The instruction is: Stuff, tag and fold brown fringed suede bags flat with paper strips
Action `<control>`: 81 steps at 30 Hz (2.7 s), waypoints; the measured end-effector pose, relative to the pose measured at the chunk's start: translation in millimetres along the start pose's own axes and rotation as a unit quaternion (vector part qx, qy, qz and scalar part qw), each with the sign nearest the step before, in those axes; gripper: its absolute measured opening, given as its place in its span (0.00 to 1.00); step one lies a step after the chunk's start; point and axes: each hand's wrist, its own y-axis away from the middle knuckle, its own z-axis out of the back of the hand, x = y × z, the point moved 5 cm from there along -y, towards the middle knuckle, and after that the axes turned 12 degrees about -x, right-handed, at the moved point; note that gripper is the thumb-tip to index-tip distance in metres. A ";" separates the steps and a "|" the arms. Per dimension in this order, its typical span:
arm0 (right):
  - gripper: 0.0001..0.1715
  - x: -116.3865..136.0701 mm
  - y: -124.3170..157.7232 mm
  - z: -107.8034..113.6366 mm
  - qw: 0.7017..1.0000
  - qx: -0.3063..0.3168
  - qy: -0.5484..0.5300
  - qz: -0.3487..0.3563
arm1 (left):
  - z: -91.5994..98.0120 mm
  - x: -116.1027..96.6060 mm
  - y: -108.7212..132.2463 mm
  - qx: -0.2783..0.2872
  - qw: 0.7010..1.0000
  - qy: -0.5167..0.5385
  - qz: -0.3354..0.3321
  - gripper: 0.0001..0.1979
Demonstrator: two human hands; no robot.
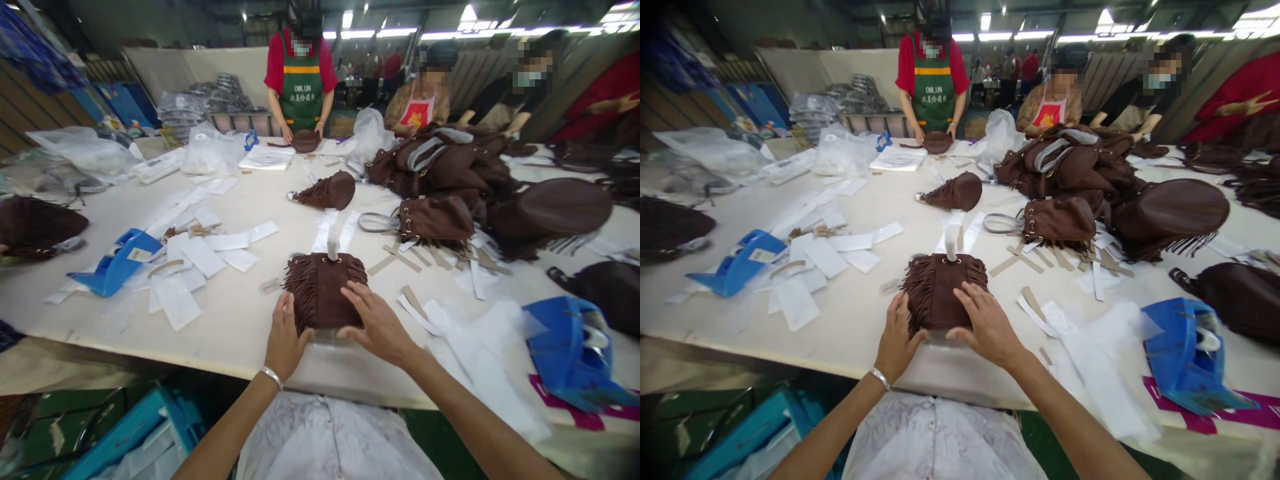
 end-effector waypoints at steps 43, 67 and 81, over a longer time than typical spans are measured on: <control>0.25 -10.7 -68.6 -29.0 0.967 0.011 0.051 0.251 | -74.1 20.4 -3.3 -0.018 0.682 0.421 0.598 0.22; 0.17 -120.1 -0.1 27.5 0.970 0.024 -0.044 -0.236 | -62.1 11.9 -2.1 -0.002 0.702 0.409 0.583 0.26; 0.15 -19.0 -59.5 -23.3 0.997 -0.069 0.026 0.030 | -61.9 -13.5 -3.3 -0.029 0.603 0.528 0.597 0.20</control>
